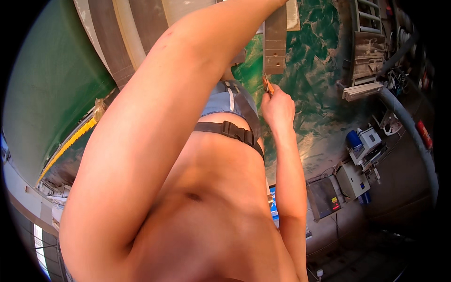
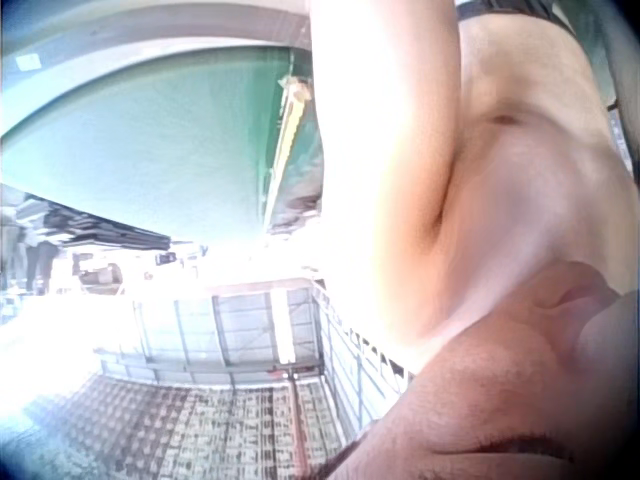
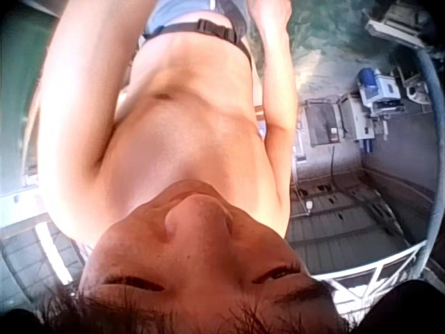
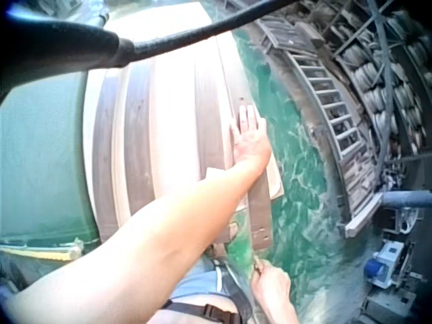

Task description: The person picks up wood panels from a table, places them into a machinery slot for processing, and then uses a utility knife to trim the edges of the panels after retrieving them.

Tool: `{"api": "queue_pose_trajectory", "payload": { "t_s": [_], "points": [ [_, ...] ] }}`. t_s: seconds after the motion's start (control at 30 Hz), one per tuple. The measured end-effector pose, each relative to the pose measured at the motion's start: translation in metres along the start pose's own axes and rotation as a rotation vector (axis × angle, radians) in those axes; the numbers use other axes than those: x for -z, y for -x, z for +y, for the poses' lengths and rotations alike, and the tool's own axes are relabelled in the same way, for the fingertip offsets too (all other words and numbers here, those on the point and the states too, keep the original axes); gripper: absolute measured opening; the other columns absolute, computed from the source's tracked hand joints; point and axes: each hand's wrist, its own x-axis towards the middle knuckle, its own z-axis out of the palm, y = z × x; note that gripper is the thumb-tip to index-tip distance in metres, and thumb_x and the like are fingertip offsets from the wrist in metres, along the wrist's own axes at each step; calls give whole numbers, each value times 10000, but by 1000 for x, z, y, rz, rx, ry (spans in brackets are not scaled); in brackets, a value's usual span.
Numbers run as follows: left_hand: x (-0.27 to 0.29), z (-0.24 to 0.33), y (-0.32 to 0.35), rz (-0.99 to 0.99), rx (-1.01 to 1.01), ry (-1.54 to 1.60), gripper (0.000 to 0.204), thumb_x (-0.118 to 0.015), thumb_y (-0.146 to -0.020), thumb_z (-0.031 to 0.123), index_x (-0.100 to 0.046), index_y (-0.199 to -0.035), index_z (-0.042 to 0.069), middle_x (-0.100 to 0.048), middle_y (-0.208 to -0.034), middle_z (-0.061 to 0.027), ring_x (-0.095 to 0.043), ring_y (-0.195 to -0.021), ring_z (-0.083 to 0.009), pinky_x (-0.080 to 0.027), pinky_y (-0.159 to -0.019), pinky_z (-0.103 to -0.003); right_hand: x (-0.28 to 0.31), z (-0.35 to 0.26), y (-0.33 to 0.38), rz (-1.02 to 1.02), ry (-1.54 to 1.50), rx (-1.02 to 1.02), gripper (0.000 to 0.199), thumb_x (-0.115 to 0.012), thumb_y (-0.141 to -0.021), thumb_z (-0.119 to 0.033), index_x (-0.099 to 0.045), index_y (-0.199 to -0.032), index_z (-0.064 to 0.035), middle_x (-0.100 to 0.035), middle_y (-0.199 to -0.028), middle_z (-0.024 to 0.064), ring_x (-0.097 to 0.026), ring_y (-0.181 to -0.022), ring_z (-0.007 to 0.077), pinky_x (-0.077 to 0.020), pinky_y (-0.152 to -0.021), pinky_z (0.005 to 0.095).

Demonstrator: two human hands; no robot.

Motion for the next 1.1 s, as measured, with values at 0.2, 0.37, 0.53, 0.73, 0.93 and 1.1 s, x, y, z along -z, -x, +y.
{"api": "queue_pose_trajectory", "payload": {
  "t_s": [0.2,0.37,0.53,0.73,0.93,1.1],
  "points": [
    [-5,3,1,-20,-22,-16,395,-427,-855,211,-500,-1226,96,-243,-1480,-161,-156,-1389,-332,-143,-1073,-572,5,-7,3,-17,84,-35,291,-512,-822,-184,-594,-1053,-28,-646,-800,227,-628,-775,405,-494,-723,475],
    [-2,5,0,-30,-19,-5,349,-423,-854,200,-520,-1173,99,-252,-1474,-172,-167,-1386,-334,-151,-1064,-584,4,-7,4,-6,113,-35,257,-519,-823,-181,-584,-1014,-22,-643,-792,232,-629,-768,402,-496,-707,474],
    [-5,4,0,18,-18,21,327,-432,-845,190,-524,-1144,95,-259,-1468,-179,-171,-1384,-335,-153,-1059,-590,-1,-4,2,40,114,-6,233,-536,-817,-177,-584,-978,-15,-644,-779,230,-631,-748,401,-501,-691,475],
    [1,6,1,-18,-21,-3,373,-432,-845,188,-502,-1198,87,-245,-1474,-174,-155,-1389,-328,-152,-1062,-584,-12,3,-13,25,90,28,216,-552,-807,-173,-588,-950,-15,-644,-762,222,-630,-740,406,-503,-686,476],
    [2,3,-2,-6,-2,-18,426,-428,-851,197,-477,-1262,94,-246,-1477,-158,-158,-1390,-308,-149,-1072,-558,-32,15,-37,-23,77,61,219,-554,-799,-186,-598,-917,-8,-640,-775,235,-629,-763,404,-501,-697,478],
    [3,0,-2,-51,-28,-42,429,-425,-854,212,-492,-1265,110,-245,-1480,-151,-147,-1393,-300,-141,-1080,-540,-60,44,-29,-148,-7,53,229,-553,-796,-198,-620,-924,-21,-638,-789,239,-620,-779,412,-493,-719,484]
  ]
}}
